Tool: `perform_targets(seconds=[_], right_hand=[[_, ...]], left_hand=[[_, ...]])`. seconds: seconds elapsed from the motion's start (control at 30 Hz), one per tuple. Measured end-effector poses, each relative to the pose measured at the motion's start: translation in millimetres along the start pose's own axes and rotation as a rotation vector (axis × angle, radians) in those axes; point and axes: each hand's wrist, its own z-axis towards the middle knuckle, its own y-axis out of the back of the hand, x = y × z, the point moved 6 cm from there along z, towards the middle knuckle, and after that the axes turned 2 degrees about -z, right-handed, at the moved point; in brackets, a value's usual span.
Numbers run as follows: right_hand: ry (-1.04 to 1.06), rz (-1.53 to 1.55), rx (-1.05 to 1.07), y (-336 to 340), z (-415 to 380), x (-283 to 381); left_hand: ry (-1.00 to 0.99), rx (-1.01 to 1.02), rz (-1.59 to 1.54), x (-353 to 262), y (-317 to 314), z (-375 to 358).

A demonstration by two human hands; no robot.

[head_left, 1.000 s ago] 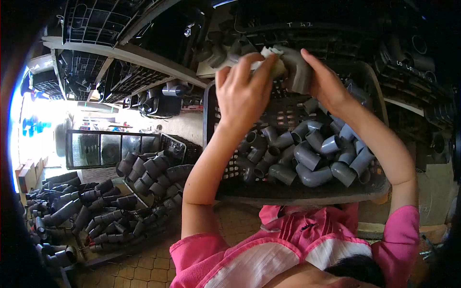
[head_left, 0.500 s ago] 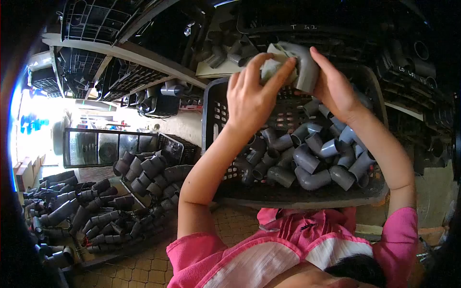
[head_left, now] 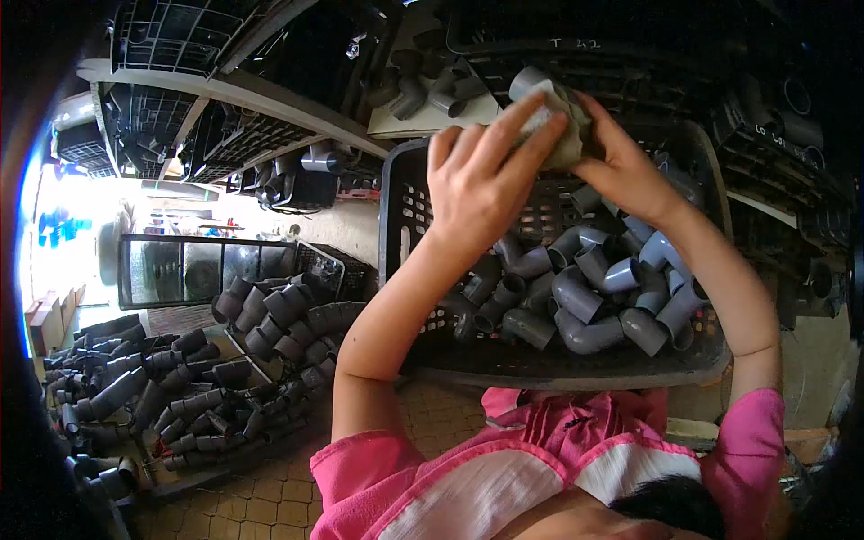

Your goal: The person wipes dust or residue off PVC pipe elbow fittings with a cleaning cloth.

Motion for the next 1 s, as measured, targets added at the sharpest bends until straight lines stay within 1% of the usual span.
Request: perform_targets(seconds=[0.07, 0.13, 0.2, 0.23, 0.33, 0.37, 0.43, 0.5, 0.53, 0.57, 0.6, 0.67, 0.73, 0.77, 0.87, 0.9, 0.97, 1.0], right_hand=[[0.022, -0.031, 0.004, -2, -1, 3], [0.027, -0.059, 0.036, -5, 2, 12], [0.068, -0.085, 0.012, -4, 2, 12], [0.088, -0.098, 0.002, -3, 1, 11], [0.138, -0.243, 0.005, -2, -3, 3], [0.157, -0.246, -0.007, -1, -3, 3], [0.193, -0.251, -0.032, 0, -2, 7], [0.134, -0.279, -0.04, -1, 1, 20], [0.107, -0.293, -0.043, -2, 2, 25], [0.163, -0.301, -0.082, -1, 1, 24], [0.185, -0.337, -0.075, -1, 2, 24], [0.226, -0.409, -0.061, -1, 1, 26], [0.234, -0.41, -0.042, -3, 2, 28], [0.237, -0.41, -0.034, -3, 2, 30], [0.155, -0.593, -0.089, 6, 3, 27], [0.189, -0.577, -0.092, 7, 4, 34], [0.263, -0.542, -0.097, 9, 6, 47], [0.29, -0.594, -0.109, 9, 6, 48]], left_hand=[[0.054, -0.001, 0.041, 10, 0, 2], [0.093, -0.009, 0.011, 18, 0, 0], [0.114, -0.019, -0.023, 21, 0, -3], [0.079, -0.015, -0.021, 16, 0, -3], [-0.082, 0.108, -0.046, -11, 5, 4], [-0.099, 0.115, -0.013, -13, 7, 6], [-0.024, 0.012, -0.017, -1, 3, 4], [0.054, -0.064, -0.03, 16, 1, 1], [0.058, -0.058, -0.046, 18, 2, 0], [0.061, -0.053, -0.061, 19, 3, -1], [0.065, -0.048, -0.077, 19, 5, -3], [-0.021, -0.01, -0.075, 6, 7, -1], [-0.103, 0.049, -0.095, -7, 12, 7], [-0.095, 0.085, -0.1, -7, 11, 7], [-0.043, -0.015, -0.045, 14, 6, -1], [0.03, -0.024, -0.058, 21, 6, -1], [0.109, -0.004, -0.124, 24, 6, -2], [0.148, 0.005, -0.156, 24, 6, -2]])
